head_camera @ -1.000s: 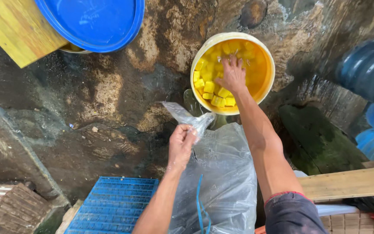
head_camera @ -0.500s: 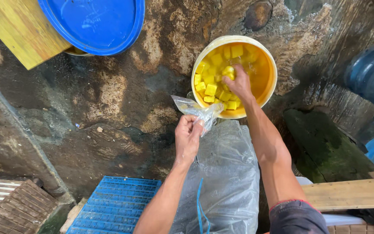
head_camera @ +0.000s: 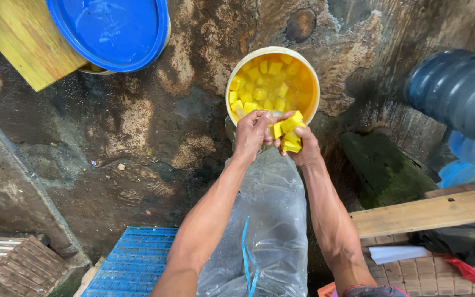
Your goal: The person scoops yellow fruit chunks from a white bucket into clear plastic bags, ties each bag, and places them into a wooden crate. The person then walks to a different area and places a banknote into a black plastic bag hanging on a wall.
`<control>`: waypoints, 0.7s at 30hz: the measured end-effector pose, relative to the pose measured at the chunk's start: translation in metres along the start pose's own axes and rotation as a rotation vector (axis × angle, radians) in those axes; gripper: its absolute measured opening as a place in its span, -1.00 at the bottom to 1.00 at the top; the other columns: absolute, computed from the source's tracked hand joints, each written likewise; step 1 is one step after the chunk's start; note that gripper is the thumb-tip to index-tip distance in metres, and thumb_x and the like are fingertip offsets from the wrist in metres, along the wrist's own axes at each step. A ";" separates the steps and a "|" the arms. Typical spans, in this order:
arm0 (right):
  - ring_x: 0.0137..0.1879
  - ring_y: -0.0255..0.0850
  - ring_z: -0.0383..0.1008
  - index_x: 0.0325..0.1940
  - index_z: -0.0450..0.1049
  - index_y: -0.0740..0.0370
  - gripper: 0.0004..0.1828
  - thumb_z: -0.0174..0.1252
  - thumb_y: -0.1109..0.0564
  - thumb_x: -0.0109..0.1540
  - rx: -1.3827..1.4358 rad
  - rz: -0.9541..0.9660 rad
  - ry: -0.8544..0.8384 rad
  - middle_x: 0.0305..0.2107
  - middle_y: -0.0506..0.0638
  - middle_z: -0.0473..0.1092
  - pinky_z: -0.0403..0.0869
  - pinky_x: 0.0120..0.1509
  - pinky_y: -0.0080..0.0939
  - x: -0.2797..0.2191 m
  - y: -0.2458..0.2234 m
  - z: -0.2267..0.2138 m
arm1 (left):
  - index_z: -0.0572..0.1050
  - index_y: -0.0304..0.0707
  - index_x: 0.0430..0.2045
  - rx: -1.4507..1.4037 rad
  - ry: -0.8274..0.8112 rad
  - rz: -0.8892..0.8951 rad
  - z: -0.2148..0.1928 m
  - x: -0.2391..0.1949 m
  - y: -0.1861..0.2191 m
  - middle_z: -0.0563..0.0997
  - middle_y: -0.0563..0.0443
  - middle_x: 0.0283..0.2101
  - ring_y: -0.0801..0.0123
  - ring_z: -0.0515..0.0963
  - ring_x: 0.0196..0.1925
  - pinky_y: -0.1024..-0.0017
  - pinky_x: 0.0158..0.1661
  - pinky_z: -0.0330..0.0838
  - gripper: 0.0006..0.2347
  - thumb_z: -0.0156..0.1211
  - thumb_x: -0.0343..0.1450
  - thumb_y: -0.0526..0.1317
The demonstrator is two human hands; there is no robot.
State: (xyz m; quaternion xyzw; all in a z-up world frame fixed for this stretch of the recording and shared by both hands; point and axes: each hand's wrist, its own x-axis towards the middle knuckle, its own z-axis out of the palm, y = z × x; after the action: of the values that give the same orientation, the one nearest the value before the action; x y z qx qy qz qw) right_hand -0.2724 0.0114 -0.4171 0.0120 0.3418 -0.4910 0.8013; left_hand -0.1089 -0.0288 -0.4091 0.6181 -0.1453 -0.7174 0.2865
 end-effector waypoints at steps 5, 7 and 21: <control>-0.25 -0.23 0.55 0.34 0.31 0.17 -0.39 0.21 0.03 0.21 -0.877 0.177 0.096 -0.19 0.07 0.46 0.53 -0.38 -0.23 -0.002 -0.026 0.019 | 0.59 -0.34 -0.18 0.015 -0.037 -0.031 0.008 -0.008 0.009 0.45 0.15 -0.59 0.59 0.40 -0.64 0.53 -0.59 0.39 -0.80 0.17 0.52 -0.16; -0.29 -0.24 0.54 0.40 0.26 0.15 -0.35 0.18 0.02 0.23 -1.104 0.255 0.142 -0.22 0.07 0.49 0.53 -0.37 -0.22 -0.001 -0.034 0.024 | 0.63 -0.30 -0.17 0.113 -0.032 0.009 0.010 -0.011 0.010 0.46 0.14 -0.59 0.61 0.39 -0.62 0.52 -0.57 0.31 -0.81 0.19 0.51 -0.17; -0.41 -0.11 0.62 0.52 -0.04 0.34 -0.22 0.00 -0.15 0.38 -1.486 0.261 0.402 -0.38 0.27 0.58 0.57 -0.23 -0.11 -0.015 0.016 0.050 | 0.60 -0.26 -0.29 0.829 0.328 0.520 -0.015 -0.017 -0.011 0.65 -0.22 -0.33 -0.09 0.64 -0.27 0.13 -0.26 0.49 -0.87 0.17 0.46 -0.21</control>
State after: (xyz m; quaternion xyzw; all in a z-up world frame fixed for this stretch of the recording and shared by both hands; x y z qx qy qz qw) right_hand -0.2374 0.0133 -0.3754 -0.3993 0.7153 -0.0236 0.5730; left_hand -0.0953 -0.0079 -0.4041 0.7278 -0.5192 -0.3982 0.2054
